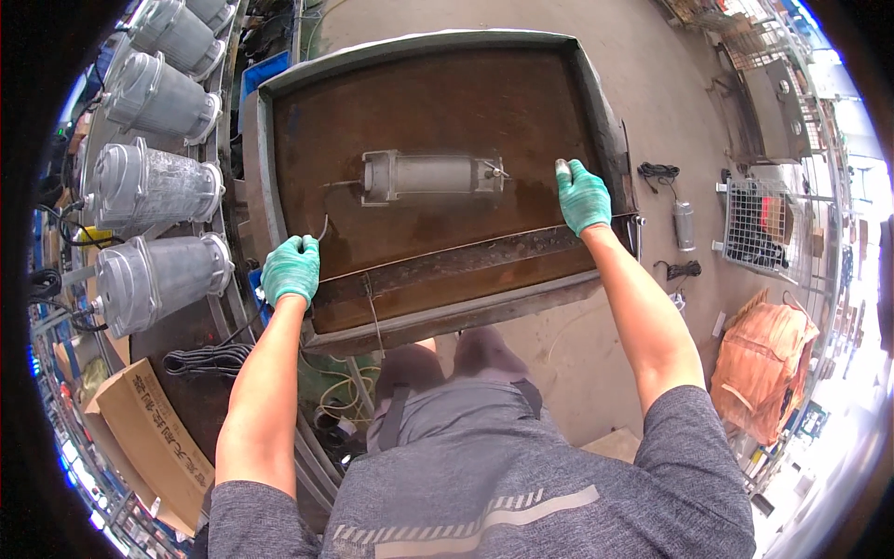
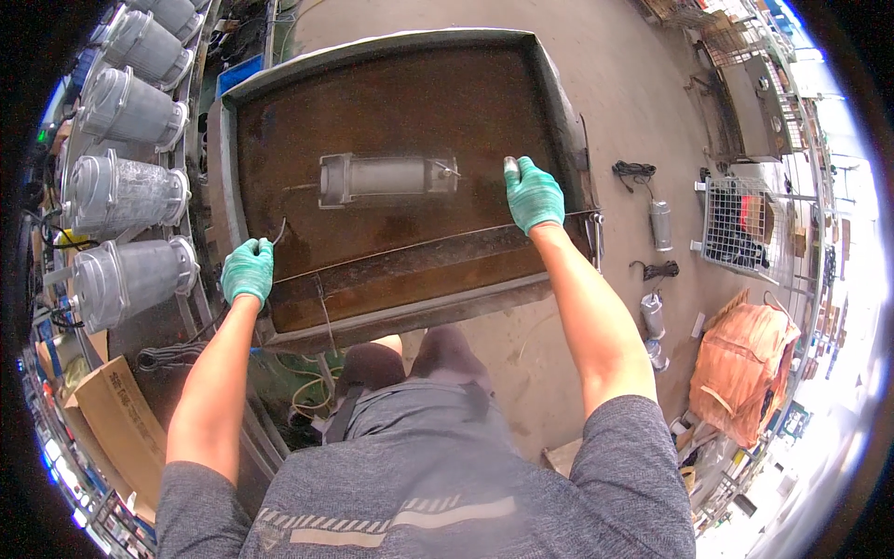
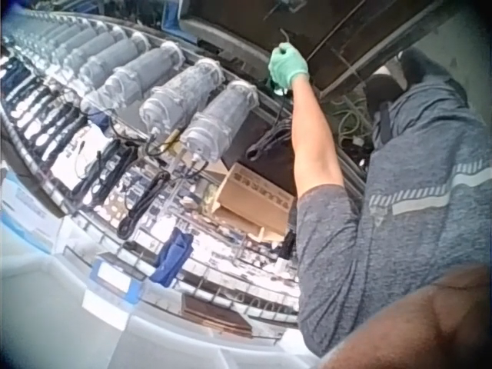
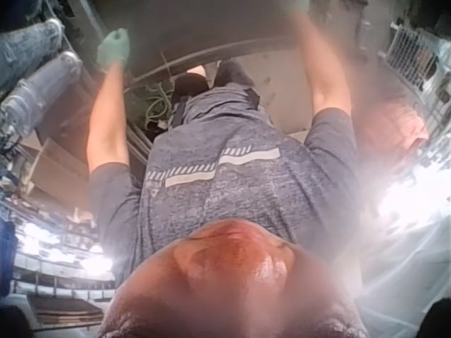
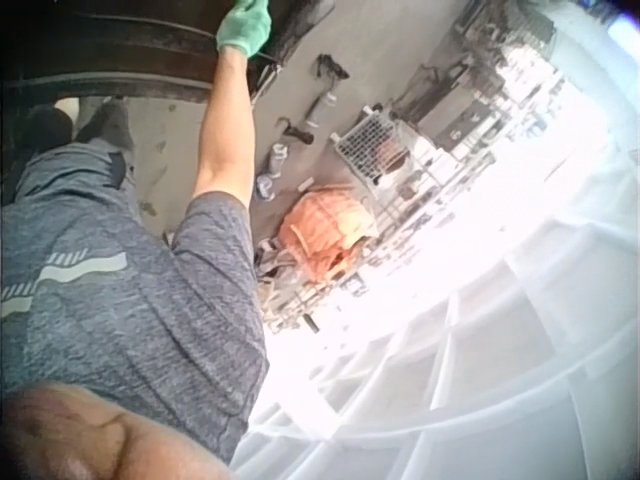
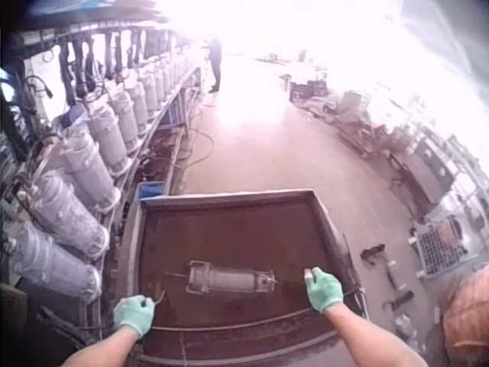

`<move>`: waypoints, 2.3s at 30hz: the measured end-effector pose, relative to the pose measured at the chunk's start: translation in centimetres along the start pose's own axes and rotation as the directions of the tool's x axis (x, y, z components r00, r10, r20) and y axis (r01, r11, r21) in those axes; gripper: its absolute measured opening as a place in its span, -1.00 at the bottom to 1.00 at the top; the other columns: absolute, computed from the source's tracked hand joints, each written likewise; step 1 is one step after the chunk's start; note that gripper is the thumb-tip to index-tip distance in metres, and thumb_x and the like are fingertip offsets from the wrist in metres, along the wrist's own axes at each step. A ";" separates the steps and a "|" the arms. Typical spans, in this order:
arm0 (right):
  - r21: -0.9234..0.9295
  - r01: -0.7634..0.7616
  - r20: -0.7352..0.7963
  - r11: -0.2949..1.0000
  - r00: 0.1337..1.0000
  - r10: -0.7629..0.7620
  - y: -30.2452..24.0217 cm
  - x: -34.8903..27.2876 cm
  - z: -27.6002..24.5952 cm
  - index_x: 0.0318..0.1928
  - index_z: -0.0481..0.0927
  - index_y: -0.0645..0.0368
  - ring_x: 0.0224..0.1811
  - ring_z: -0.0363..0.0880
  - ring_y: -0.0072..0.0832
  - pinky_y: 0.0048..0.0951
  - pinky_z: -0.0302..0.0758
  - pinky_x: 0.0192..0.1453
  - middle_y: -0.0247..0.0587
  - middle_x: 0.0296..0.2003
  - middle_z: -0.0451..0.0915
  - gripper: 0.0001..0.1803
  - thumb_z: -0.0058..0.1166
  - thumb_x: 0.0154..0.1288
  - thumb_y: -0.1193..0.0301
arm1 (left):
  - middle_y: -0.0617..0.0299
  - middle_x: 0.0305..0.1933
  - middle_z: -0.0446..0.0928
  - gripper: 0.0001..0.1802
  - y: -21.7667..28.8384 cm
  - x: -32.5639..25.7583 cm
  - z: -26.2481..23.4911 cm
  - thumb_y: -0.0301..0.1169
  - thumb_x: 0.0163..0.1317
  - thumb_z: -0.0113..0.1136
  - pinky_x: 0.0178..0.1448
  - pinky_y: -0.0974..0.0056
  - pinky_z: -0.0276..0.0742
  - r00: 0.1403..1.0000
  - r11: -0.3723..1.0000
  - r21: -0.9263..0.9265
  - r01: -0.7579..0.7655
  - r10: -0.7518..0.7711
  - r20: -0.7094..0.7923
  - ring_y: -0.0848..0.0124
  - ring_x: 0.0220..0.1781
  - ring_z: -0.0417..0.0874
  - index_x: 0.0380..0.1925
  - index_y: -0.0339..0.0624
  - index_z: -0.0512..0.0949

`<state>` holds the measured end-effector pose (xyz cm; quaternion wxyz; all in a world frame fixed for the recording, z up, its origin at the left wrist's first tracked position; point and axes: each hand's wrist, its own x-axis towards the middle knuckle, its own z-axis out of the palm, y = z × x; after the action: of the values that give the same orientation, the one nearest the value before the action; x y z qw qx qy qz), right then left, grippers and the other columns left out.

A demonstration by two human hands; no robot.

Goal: The person submerses a metal motor housing into a water tank by hand, lifts it out, and then hangs a coiled power cable onto a metal rack.

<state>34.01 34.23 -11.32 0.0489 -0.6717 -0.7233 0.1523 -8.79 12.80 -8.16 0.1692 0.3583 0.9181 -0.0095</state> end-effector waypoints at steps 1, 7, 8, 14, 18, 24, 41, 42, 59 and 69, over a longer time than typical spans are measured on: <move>0.006 0.005 0.012 1.000 1.000 -0.005 0.0 0.1 0.1 -0.04 0.62 0.10 -0.10 0.69 0.19 0.14 0.60 0.00 0.22 -0.21 0.72 -0.46 -0.22 0.63 -0.09 | -0.07 -0.13 0.72 -0.54 -0.2 0.1 0.1 0.07 0.42 0.05 0.05 -0.15 0.60 1.000 1.000 0.005 -0.004 0.004 -0.001 -0.16 -0.04 0.71 -0.27 -0.03 0.72; -0.128 0.180 0.210 0.975 0.966 -0.151 -3.3 0.9 -0.9 -0.03 0.60 0.09 -0.07 0.69 0.17 0.12 0.61 0.02 0.20 -0.18 0.72 -0.48 -0.21 0.64 -0.08 | -0.09 -0.12 0.72 -0.53 -0.2 0.1 -0.4 0.08 0.42 0.02 0.08 -0.16 0.61 1.000 1.000 -0.007 0.009 -0.009 0.030 -0.18 -0.01 0.71 -0.26 -0.01 0.73; -0.173 0.232 0.264 0.957 0.947 -0.182 -4.7 0.9 -1.4 -0.03 0.60 0.09 -0.06 0.69 0.16 0.11 0.61 0.03 0.18 -0.18 0.73 -0.49 -0.21 0.64 -0.07 | -0.09 -0.11 0.72 -0.53 0.0 0.2 -0.5 0.08 0.42 0.02 0.08 -0.17 0.61 0.999 1.000 -0.011 0.006 -0.005 0.033 -0.18 -0.01 0.71 -0.25 -0.01 0.73; -0.358 0.359 0.554 0.862 0.825 -0.113 -10.6 2.9 1.0 0.12 0.62 0.12 0.12 0.71 0.02 0.00 0.62 0.17 0.07 0.05 0.73 -0.48 -0.18 0.63 -0.03 | -0.05 -0.10 0.74 -0.55 -0.1 0.0 -1.3 0.09 0.42 0.02 0.10 -0.14 0.64 0.996 0.999 -0.018 0.035 -0.034 0.084 -0.13 0.00 0.73 -0.21 0.05 0.74; -0.432 0.378 0.596 0.819 0.801 -0.055 -11.7 3.2 2.5 0.20 0.67 0.07 0.15 0.71 -0.01 -0.04 0.62 0.21 0.02 0.10 0.73 -0.44 -0.23 0.64 -0.04 | -0.04 -0.09 0.75 -0.51 -0.3 0.3 -1.0 0.15 0.41 0.01 0.12 -0.12 0.64 0.993 0.999 -0.023 0.049 -0.046 0.110 -0.11 0.01 0.75 -0.16 0.08 0.74; -0.460 0.338 0.581 0.821 0.814 -0.009 -11.9 3.3 3.4 0.05 0.77 0.10 0.10 0.75 -0.02 -0.09 0.66 0.16 0.01 0.05 0.76 -0.56 -0.10 0.60 0.12 | -0.03 -0.13 0.76 -0.45 -0.8 0.3 -1.6 0.26 0.35 0.15 0.07 -0.07 0.65 0.987 0.997 -0.060 0.039 -0.029 0.160 -0.06 -0.02 0.76 -0.18 0.04 0.76; -0.515 0.249 0.474 0.820 0.880 0.031 -13.1 2.7 4.4 0.00 0.80 0.09 0.10 0.75 -0.01 -0.10 0.67 0.14 0.08 -0.01 0.76 -0.64 -0.04 0.49 0.27 | -0.01 -0.16 0.75 -0.50 -1.8 0.5 -1.0 0.19 0.43 0.10 0.02 -0.08 0.65 0.992 0.991 -0.134 -0.019 0.036 0.123 -0.05 -0.06 0.76 -0.18 0.04 0.73; -0.503 0.254 0.490 0.826 0.871 0.031 -12.8 3.0 4.4 0.00 0.80 0.10 0.11 0.74 -0.01 -0.09 0.65 0.16 0.10 0.03 0.74 -0.62 -0.04 0.51 0.21 | -0.01 -0.17 0.75 -0.50 -1.7 0.5 -0.9 0.19 0.45 0.08 0.02 -0.09 0.65 0.996 0.991 -0.133 -0.016 0.028 0.086 -0.06 -0.06 0.76 -0.18 0.04 0.72; 0.004 0.532 0.282 0.847 0.812 -0.511 -23.7 -1.4 -14.9 -0.51 0.68 0.38 -0.64 0.36 -0.41 -0.22 0.50 -0.41 0.14 -0.68 0.48 -0.64 0.28 0.16 0.25 | -0.08 -0.24 0.73 -0.40 -3.5 0.4 0.1 0.25 0.52 -0.12 -0.06 -0.21 0.60 0.992 0.931 -0.365 -0.003 -0.044 -0.121 -0.17 -0.14 0.73 -0.24 -0.02 0.60; 0.214 0.526 0.155 0.823 0.814 -0.560 -23.0 -7.1 -25.5 -0.48 0.57 0.34 -0.51 0.34 -0.60 -0.35 0.44 -0.39 -0.19 -0.63 0.46 -0.77 0.19 0.18 0.40 | -0.02 -0.55 0.40 -0.45 -11.9 -1.0 -3.1 0.08 0.45 0.27 -0.29 0.08 0.39 0.909 0.596 -0.702 -0.390 0.126 -0.398 0.19 -0.46 0.26 -0.45 -0.22 0.54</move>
<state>19.69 29.96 20.41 0.0676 -0.4104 -0.8714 0.2601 -16.93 3.68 -6.11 0.1598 0.3794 0.7855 0.4621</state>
